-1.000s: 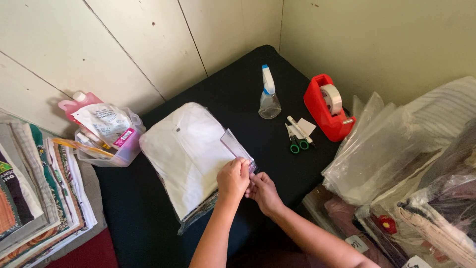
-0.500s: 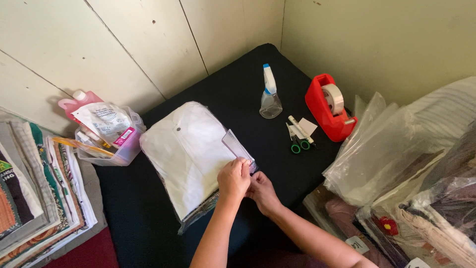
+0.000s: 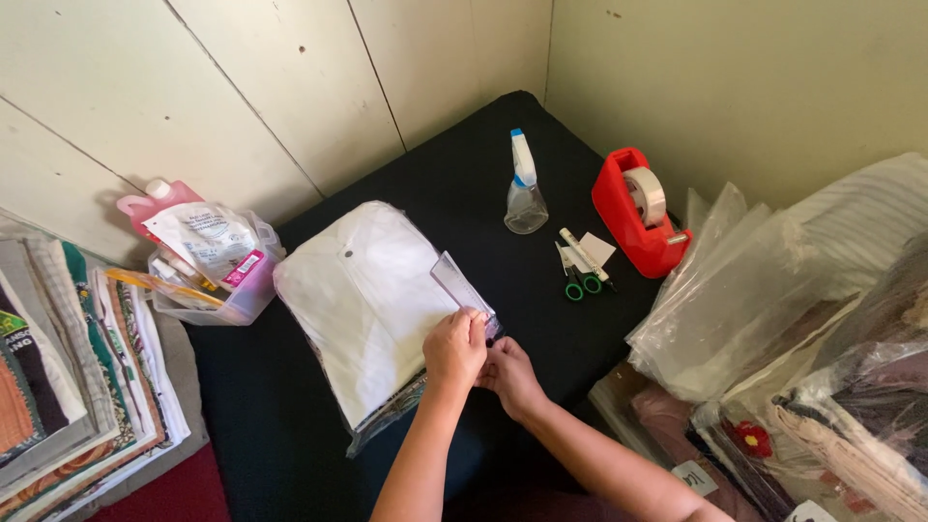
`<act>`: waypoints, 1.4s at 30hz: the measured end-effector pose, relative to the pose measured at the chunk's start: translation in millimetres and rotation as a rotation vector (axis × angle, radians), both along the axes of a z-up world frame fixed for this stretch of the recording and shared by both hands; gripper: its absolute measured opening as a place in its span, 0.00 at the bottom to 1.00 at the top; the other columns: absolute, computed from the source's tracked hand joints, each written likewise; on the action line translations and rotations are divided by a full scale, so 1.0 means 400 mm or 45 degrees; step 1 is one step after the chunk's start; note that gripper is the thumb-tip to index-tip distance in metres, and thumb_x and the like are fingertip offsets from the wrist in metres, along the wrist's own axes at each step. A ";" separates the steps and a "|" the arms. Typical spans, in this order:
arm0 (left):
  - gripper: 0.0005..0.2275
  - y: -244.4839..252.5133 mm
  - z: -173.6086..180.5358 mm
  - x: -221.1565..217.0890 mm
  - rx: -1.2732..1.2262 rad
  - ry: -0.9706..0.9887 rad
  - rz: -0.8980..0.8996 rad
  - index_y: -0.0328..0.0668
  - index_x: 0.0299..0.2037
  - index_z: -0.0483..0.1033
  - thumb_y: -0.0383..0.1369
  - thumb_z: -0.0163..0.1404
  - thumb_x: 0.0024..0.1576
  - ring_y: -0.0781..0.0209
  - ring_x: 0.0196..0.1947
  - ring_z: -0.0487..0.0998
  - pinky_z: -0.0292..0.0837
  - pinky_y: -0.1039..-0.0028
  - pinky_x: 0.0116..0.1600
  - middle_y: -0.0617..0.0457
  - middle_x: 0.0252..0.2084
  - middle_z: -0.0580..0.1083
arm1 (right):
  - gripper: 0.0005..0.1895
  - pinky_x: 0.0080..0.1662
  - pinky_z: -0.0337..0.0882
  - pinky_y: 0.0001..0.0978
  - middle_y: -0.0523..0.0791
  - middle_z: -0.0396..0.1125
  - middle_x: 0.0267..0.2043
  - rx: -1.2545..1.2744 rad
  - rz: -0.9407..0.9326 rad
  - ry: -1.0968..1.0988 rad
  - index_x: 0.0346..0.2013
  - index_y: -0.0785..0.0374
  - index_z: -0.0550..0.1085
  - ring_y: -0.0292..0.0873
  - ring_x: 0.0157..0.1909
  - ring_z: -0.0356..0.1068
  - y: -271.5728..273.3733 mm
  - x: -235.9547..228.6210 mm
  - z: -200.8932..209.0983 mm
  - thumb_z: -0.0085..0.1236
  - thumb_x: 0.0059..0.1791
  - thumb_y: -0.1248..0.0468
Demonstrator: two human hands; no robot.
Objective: Package folded clothes into plastic bags and label them.
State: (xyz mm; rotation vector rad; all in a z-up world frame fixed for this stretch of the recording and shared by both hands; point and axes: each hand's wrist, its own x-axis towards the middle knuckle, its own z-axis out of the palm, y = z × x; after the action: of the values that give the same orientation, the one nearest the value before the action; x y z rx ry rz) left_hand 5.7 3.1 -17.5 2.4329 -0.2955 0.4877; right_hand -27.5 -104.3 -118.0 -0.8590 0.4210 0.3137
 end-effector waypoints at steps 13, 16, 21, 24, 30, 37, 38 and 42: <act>0.05 0.000 0.016 -0.003 -0.034 -0.066 -0.020 0.42 0.34 0.77 0.33 0.54 0.58 0.47 0.29 0.80 0.75 0.59 0.36 0.48 0.29 0.79 | 0.08 0.30 0.75 0.33 0.47 0.69 0.27 -0.047 0.087 -0.036 0.35 0.58 0.61 0.42 0.25 0.71 0.001 -0.011 0.040 0.53 0.53 0.66; 0.06 0.004 0.020 -0.004 -0.020 -0.002 -0.037 0.42 0.33 0.76 0.34 0.54 0.59 0.47 0.29 0.80 0.75 0.59 0.35 0.47 0.28 0.78 | 0.08 0.31 0.76 0.33 0.48 0.70 0.27 -0.086 0.105 -0.041 0.35 0.59 0.62 0.42 0.26 0.71 -0.006 -0.028 0.045 0.53 0.52 0.68; 0.06 0.010 0.061 -0.007 -0.101 -0.081 -0.034 0.42 0.32 0.76 0.33 0.53 0.59 0.43 0.28 0.79 0.74 0.57 0.33 0.46 0.28 0.78 | 0.08 0.32 0.75 0.34 0.48 0.71 0.28 -0.053 0.083 -0.026 0.34 0.59 0.62 0.42 0.26 0.71 -0.014 -0.038 0.027 0.53 0.52 0.68; 0.07 0.029 0.127 -0.022 -0.140 -0.104 -0.012 0.41 0.31 0.76 0.34 0.53 0.59 0.44 0.27 0.79 0.73 0.57 0.33 0.46 0.28 0.78 | 0.09 0.30 0.74 0.33 0.47 0.71 0.29 -0.113 0.081 -0.030 0.33 0.59 0.62 0.41 0.25 0.70 -0.022 -0.045 0.021 0.54 0.51 0.67; 0.08 0.147 0.316 -0.130 -0.343 0.214 0.081 0.40 0.32 0.78 0.35 0.54 0.57 0.49 0.23 0.80 0.75 0.62 0.32 0.47 0.23 0.78 | 0.07 0.29 0.61 0.26 0.42 0.63 0.32 -0.621 -0.176 -0.547 0.42 0.61 0.67 0.35 0.27 0.59 -0.077 -0.034 0.022 0.56 0.55 0.65; 0.09 0.265 0.324 -0.279 -0.182 0.400 -0.208 0.41 0.33 0.82 0.38 0.59 0.56 0.47 0.27 0.81 0.75 0.63 0.35 0.44 0.27 0.79 | 0.15 0.53 0.71 0.27 0.42 0.69 0.50 -0.359 0.802 -1.056 0.57 0.65 0.67 0.33 0.50 0.69 0.011 -0.056 0.425 0.53 0.55 0.67; 0.10 0.286 0.328 -0.304 -0.147 0.320 -0.223 0.42 0.34 0.82 0.39 0.61 0.53 0.45 0.27 0.81 0.74 0.62 0.34 0.44 0.27 0.79 | 0.09 0.50 0.71 0.28 0.45 0.71 0.47 -0.491 0.817 -1.172 0.52 0.66 0.71 0.34 0.47 0.69 0.029 -0.052 0.417 0.52 0.58 0.68; 0.18 0.414 0.271 -0.403 -0.396 0.336 0.031 0.44 0.41 0.81 0.41 0.66 0.44 0.50 0.33 0.82 0.78 0.63 0.38 0.47 0.37 0.81 | 0.02 0.33 0.67 0.24 0.48 0.74 0.44 -0.646 0.626 -1.212 0.44 0.64 0.68 0.33 0.29 0.63 0.085 -0.050 0.417 0.50 0.57 0.68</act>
State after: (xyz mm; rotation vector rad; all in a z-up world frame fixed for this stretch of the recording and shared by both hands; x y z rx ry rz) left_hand -155.4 168.8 91.0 2.1648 -0.0707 0.1996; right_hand -47.3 -70.3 48.6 -1.4907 -0.6390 0.2122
